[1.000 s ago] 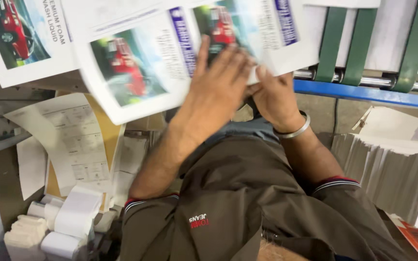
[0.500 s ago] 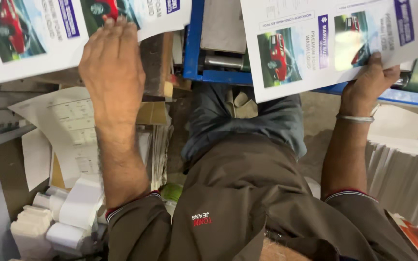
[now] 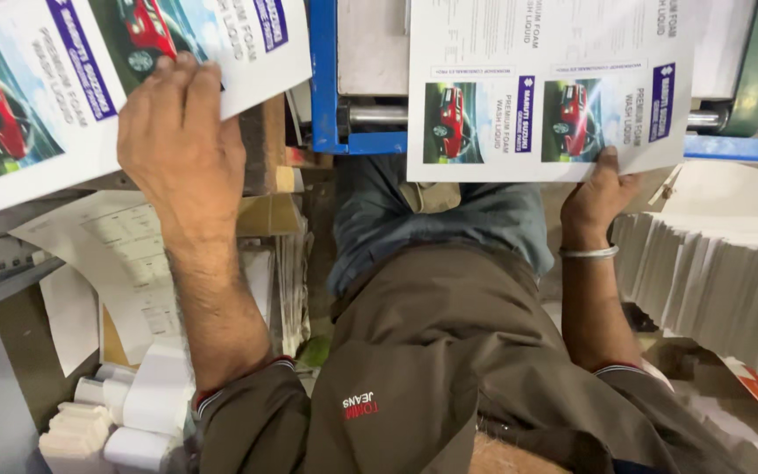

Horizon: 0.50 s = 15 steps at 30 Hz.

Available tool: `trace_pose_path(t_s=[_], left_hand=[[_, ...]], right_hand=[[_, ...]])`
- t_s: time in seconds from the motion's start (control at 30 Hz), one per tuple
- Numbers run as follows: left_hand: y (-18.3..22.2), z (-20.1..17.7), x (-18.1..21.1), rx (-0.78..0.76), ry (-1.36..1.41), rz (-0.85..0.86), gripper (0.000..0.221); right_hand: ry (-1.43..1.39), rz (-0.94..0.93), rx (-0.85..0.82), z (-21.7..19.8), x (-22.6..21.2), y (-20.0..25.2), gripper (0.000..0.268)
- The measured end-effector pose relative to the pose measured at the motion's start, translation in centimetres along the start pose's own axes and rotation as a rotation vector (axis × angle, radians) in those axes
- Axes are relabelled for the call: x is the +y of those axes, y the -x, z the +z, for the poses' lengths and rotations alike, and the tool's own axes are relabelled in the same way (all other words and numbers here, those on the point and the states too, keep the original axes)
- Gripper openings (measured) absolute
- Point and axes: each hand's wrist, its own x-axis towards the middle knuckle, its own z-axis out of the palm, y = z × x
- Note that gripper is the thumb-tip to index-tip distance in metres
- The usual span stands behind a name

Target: The person repeatedly picks up printed sheets from a stack on the left and feeds them one by one into a blue printing or laminating machine on the right. The sheets feature a red car and Maruti Suzuki branding. The person maintains a steady rhythm throughout the clip.

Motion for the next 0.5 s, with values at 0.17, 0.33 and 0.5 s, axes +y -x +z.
trace_pose_path(t_s=[0.17,0.33,0.5], left_hand=[[0.0,-0.3,0.4,0.008,-0.031,0.010,0.028],[-0.8,-2.4,-0.8,-0.045,0.262,-0.117,0.022],[-1.1,-0.1,0.4,0.121,0.621,-0.473,0.015]], right_hand=[[0.032,0.019,0.024,2.2,1.0,-3.9,0.034],[-0.065,0.342,-0.227,5.5,-0.8,-3.9,0.028],[-0.021,0.550,-0.531,12.1,-5.0,0.2,0.038]])
